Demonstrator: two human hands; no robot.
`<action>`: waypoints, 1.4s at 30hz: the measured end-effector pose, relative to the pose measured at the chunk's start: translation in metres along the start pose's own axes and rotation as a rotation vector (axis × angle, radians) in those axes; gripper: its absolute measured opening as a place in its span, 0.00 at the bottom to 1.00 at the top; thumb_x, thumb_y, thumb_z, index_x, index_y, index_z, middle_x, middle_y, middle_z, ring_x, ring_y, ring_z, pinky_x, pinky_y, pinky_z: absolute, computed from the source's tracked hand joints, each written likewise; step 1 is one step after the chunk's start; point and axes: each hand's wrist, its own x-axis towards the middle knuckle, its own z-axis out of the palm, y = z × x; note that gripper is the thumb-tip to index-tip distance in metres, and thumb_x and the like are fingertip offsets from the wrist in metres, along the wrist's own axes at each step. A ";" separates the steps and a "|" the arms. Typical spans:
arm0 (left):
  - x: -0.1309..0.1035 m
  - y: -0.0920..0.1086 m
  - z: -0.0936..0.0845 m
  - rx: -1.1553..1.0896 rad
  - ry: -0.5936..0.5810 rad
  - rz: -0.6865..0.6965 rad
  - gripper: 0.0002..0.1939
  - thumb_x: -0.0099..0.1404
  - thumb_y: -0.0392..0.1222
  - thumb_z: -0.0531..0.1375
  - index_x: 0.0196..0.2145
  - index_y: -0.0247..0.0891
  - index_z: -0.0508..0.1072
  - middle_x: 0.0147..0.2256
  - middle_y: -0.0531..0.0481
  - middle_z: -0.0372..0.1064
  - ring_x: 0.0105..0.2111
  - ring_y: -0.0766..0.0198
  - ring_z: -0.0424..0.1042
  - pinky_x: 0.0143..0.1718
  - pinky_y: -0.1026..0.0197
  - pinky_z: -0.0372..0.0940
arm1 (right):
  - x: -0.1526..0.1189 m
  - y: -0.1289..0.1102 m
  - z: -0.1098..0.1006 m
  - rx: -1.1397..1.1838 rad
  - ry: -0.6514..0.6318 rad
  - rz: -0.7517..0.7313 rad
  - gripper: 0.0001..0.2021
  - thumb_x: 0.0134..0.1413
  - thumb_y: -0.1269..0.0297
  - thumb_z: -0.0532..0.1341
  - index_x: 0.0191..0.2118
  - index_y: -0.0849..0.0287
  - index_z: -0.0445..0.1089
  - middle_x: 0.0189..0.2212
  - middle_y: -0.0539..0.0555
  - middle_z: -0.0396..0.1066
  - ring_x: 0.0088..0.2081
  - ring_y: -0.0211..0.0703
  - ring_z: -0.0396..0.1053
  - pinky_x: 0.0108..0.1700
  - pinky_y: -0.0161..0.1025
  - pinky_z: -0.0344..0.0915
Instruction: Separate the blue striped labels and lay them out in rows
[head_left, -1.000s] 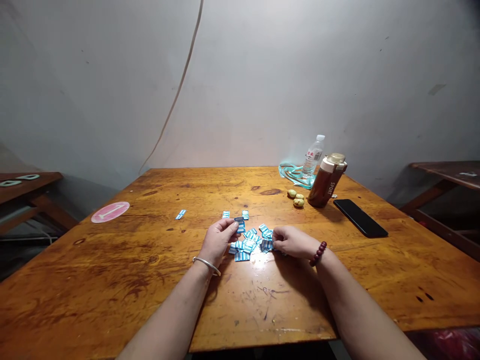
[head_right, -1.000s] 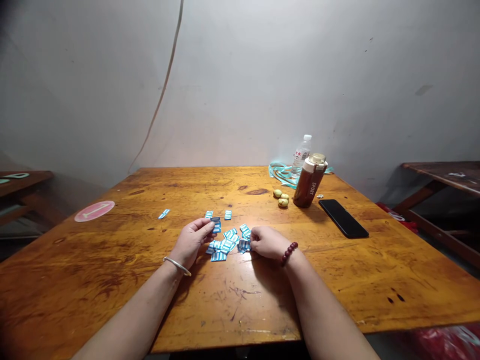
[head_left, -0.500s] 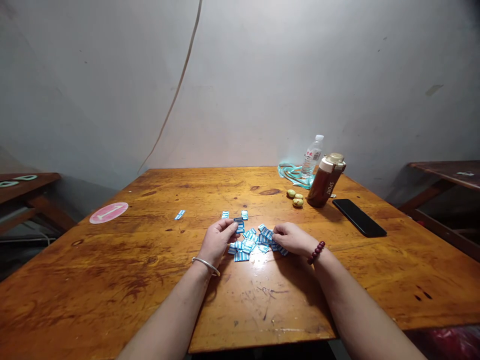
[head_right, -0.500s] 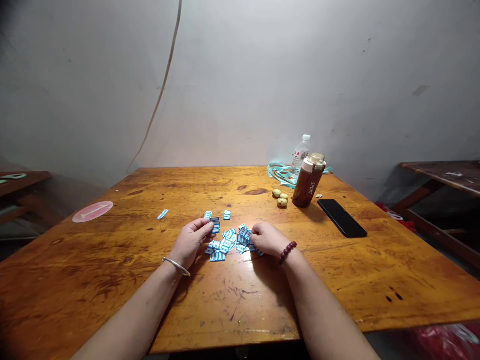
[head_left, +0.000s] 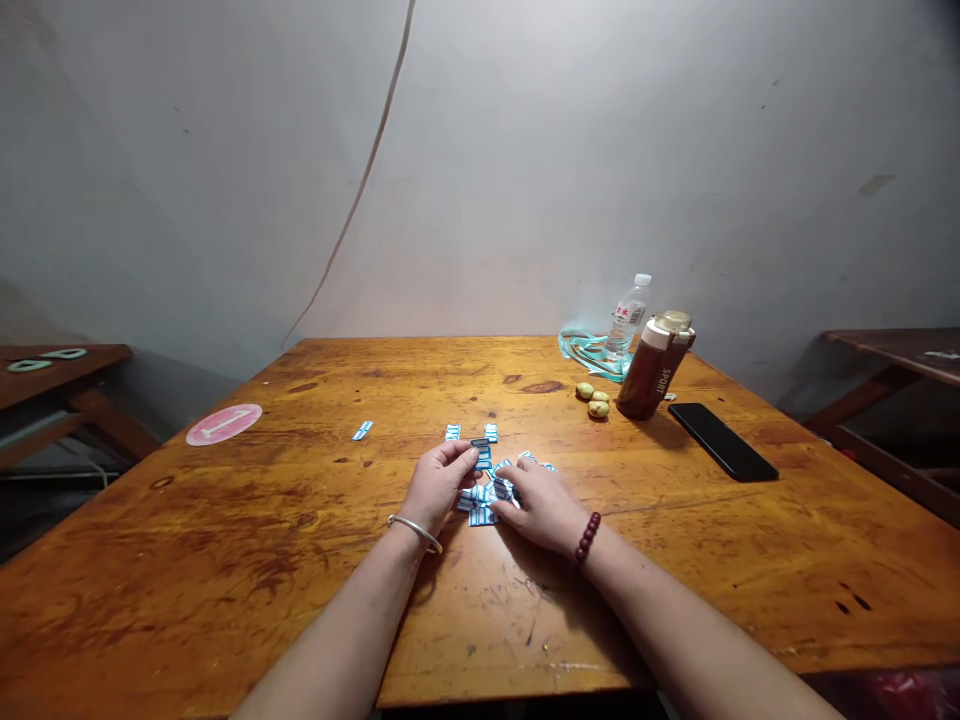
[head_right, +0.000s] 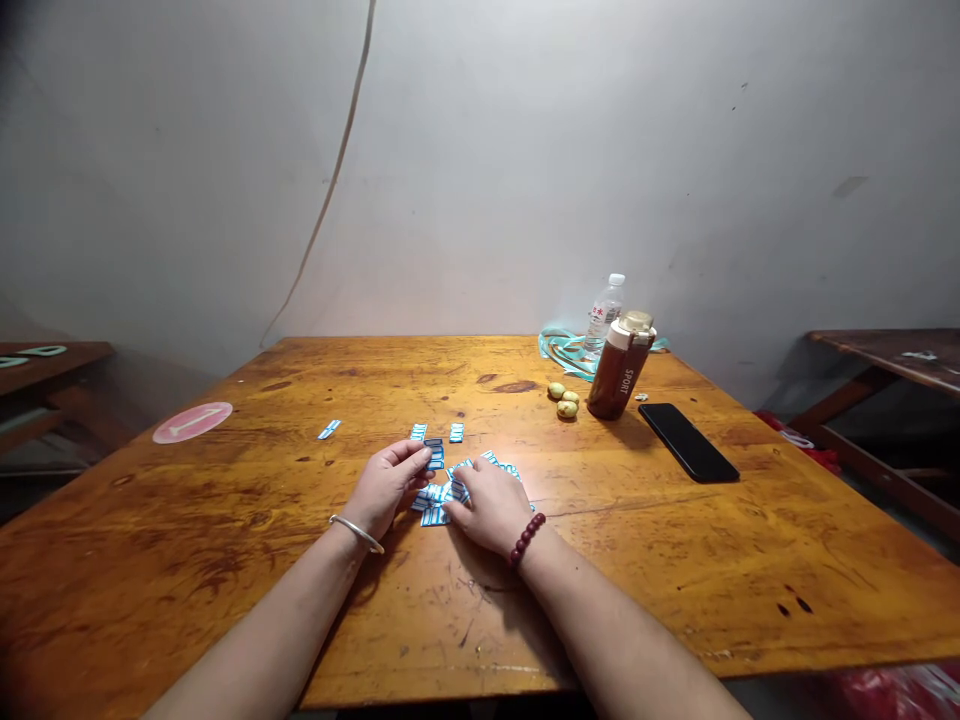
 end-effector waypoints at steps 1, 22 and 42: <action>0.000 0.000 0.000 0.000 0.000 0.001 0.15 0.43 0.46 0.63 0.27 0.34 0.68 0.21 0.54 0.65 0.20 0.71 0.66 0.21 0.69 0.60 | 0.000 0.000 0.003 -0.012 -0.019 0.006 0.12 0.47 0.56 0.55 0.36 0.57 0.65 0.32 0.53 0.62 0.33 0.39 0.59 0.33 0.33 0.51; 0.002 -0.002 -0.002 0.023 0.000 0.018 0.14 0.45 0.47 0.62 0.27 0.34 0.68 0.22 0.54 0.66 0.20 0.71 0.66 0.22 0.69 0.60 | -0.002 0.009 -0.006 0.096 -0.086 -0.162 0.13 0.48 0.66 0.54 0.42 0.53 0.64 0.34 0.52 0.61 0.33 0.37 0.59 0.35 0.32 0.53; 0.002 -0.004 -0.003 0.028 -0.004 0.029 0.13 0.46 0.46 0.61 0.27 0.34 0.67 0.22 0.54 0.66 0.20 0.72 0.66 0.22 0.69 0.60 | 0.010 0.017 0.006 0.800 -0.025 0.237 0.10 0.45 0.59 0.56 0.24 0.62 0.63 0.18 0.48 0.63 0.19 0.32 0.59 0.20 0.28 0.55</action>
